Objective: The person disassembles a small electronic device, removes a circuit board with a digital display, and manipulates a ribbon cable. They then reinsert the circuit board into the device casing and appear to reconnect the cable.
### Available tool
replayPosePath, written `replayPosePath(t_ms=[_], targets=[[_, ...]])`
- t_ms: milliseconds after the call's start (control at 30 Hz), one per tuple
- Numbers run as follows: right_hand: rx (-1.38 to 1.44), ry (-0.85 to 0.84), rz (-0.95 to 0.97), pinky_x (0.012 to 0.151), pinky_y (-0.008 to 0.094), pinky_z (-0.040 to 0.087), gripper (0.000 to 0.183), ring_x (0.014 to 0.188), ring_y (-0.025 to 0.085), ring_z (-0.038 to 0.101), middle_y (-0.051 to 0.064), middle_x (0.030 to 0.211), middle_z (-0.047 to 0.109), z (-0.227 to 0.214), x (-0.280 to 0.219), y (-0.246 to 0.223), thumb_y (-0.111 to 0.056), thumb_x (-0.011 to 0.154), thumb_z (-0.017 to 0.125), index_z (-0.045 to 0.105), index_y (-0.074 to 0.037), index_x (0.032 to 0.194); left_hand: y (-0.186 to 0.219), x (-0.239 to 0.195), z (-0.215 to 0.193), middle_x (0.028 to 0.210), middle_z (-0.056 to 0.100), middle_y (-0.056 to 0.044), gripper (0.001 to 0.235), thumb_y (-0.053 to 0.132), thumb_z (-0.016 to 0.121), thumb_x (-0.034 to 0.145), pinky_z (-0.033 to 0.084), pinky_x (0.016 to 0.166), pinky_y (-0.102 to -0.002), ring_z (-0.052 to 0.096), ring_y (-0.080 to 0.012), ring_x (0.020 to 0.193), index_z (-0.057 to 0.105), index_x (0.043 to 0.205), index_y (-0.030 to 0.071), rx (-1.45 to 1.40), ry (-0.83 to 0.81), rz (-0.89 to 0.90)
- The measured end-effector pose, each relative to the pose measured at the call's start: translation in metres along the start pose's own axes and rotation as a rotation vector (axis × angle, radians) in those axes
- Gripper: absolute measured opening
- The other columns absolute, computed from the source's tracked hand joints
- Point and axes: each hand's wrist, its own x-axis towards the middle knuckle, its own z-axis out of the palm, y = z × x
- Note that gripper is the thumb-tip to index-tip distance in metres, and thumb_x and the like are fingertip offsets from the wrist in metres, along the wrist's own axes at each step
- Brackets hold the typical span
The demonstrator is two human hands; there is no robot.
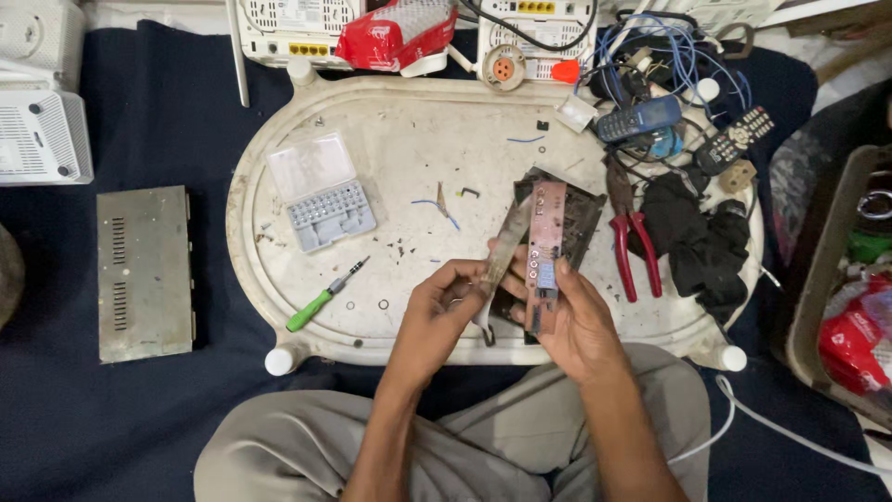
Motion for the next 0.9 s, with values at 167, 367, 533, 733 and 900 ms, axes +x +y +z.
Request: replayPosePath(t_ms=[167,367,533,733,900], targets=[[0.035,-0.125,-0.073,0.084,0.032,0.054,0.052,0.138,0.032,0.056,0.021,0.150,0.057,-0.001,-0.003,-0.001,-0.041,0.105,0.056,0.056,0.000,0.137,0.013,-0.012,-0.004,0.101,0.068,-0.004,0.024,0.001,0.068,0.092,0.054,0.080,-0.025,0.062,-0.0080,0.091,0.067,0.116,0.000,0.177,-0.019,0.023],[0.010,-0.031,-0.053,0.077,0.037,0.060,0.047,0.103,0.021,0.068,0.014,0.125,0.067,-0.017,-0.003,0.013,-0.031,0.104,0.062,0.061,0.004,0.135,0.054,-0.025,-0.001,0.123,0.071,-0.010,0.040,0.006,0.066,0.095,0.054,0.097,-0.030,0.066,-0.0158,0.110,0.059,0.134,0.000,0.381,0.008,0.264],[-0.029,-0.174,-0.039,0.079,0.036,0.059,0.042,0.093,0.019,0.068,0.016,0.114,0.069,-0.022,-0.003,0.023,-0.025,0.110,0.064,0.062,0.009,0.135,0.087,-0.015,0.009,0.128,0.074,-0.015,0.045,0.015,0.073,0.096,0.054,0.102,-0.032,0.070,-0.0186,0.118,0.063,0.137,-0.001,0.469,0.053,0.357],[-0.104,-0.069,-0.001,0.080,0.036,0.059,0.048,0.104,0.019,0.069,0.016,0.123,0.070,-0.019,-0.003,0.020,-0.026,0.101,0.062,0.058,0.008,0.134,0.086,0.000,0.023,0.113,0.080,-0.016,0.030,0.012,0.064,0.102,0.063,0.088,-0.029,0.075,-0.0170,0.102,0.070,0.128,-0.002,0.174,0.119,0.202],[-0.059,0.003,-0.064,0.085,0.038,0.060,0.051,0.115,0.024,0.069,0.017,0.125,0.069,-0.015,0.004,0.013,-0.029,0.101,0.058,0.055,0.007,0.137,0.090,0.009,0.024,0.108,0.075,-0.010,0.029,0.007,0.059,0.103,0.063,0.083,-0.027,0.074,-0.0140,0.097,0.068,0.130,-0.001,0.164,-0.019,0.182]])
